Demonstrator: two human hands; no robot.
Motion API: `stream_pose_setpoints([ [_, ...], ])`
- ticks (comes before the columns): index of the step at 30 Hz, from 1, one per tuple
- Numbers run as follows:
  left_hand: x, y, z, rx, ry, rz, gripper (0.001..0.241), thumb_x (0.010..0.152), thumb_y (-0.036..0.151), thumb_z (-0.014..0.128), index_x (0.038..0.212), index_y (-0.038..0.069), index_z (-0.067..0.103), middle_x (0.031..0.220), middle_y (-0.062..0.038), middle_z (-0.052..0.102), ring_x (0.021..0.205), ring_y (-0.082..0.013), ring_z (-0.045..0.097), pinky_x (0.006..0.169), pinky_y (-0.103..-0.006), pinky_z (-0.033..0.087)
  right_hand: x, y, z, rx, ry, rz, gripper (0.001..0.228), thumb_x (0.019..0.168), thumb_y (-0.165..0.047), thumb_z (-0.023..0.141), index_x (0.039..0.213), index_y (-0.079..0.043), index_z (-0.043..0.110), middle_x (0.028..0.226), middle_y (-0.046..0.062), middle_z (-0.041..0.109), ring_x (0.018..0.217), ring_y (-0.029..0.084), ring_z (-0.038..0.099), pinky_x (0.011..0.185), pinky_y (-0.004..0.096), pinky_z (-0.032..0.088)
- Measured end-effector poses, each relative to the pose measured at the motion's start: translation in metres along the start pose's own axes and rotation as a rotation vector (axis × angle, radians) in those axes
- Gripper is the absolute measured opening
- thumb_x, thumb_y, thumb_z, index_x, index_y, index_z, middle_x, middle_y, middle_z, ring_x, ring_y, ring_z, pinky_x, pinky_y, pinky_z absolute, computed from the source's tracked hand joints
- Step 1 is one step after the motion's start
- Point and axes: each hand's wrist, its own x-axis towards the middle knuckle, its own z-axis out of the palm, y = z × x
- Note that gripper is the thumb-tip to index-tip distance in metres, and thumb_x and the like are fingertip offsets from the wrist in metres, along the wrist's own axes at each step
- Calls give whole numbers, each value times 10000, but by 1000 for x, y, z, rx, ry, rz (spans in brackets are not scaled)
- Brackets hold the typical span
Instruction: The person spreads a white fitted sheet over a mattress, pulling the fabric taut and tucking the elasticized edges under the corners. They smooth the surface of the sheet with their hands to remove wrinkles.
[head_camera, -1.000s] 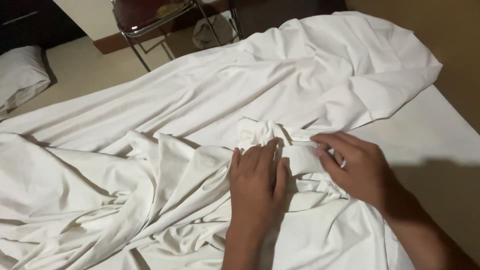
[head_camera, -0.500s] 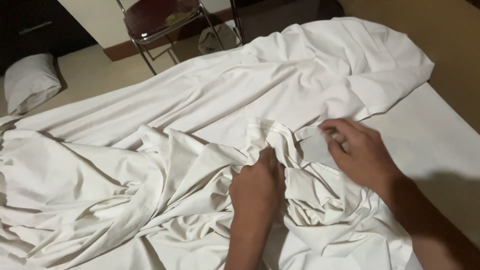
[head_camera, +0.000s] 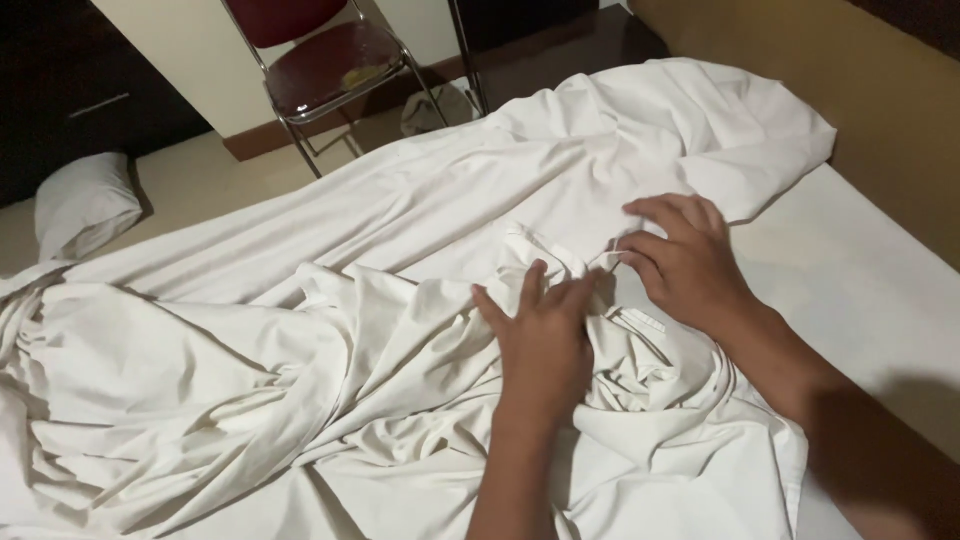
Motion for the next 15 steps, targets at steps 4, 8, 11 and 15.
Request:
stream_pose_setpoints([
  [4, 9, 14, -42, -228, 34, -245, 432, 916, 143, 542, 1341, 140, 614, 1125, -153, 739, 1144, -293, 651, 1185, -766, 21, 6, -5, -6, 105, -71, -34, 144, 885, -129, 717, 1024, -90, 706, 1285, 50, 667, 1276, 263, 554, 1189, 572, 259],
  [8, 8, 13, -33, -239, -16, -364, 415, 962, 400, 630, 1299, 160, 652, 900, -148, 779, 968, -281, 705, 1292, -676, 118, 4, -20, -19, 389, 12, -51, 64, 919, -55, 652, 968, -19, 631, 1270, 128, 649, 1258, 299, 603, 1218, 521, 311],
  [11, 6, 19, -32, -118, 50, -250, 587, 820, 400, 784, 1353, 204, 635, 1059, -159, 671, 1060, -346, 605, 1187, -710, 202, 2, -32, -28, 523, 27, -88, 63, 922, -17, 626, 978, 3, 606, 1259, 151, 654, 1240, 301, 637, 1216, 472, 389],
  [15, 2, 8, -13, -30, 285, -41, 328, 747, 250, 837, 1057, 183, 751, 1343, -161, 543, 1258, -426, 463, 1079, -740, 265, 3, -43, -37, 576, 35, -190, 86, 881, 1, 645, 949, -24, 599, 1222, 142, 648, 1281, 299, 646, 1212, 440, 462],
])
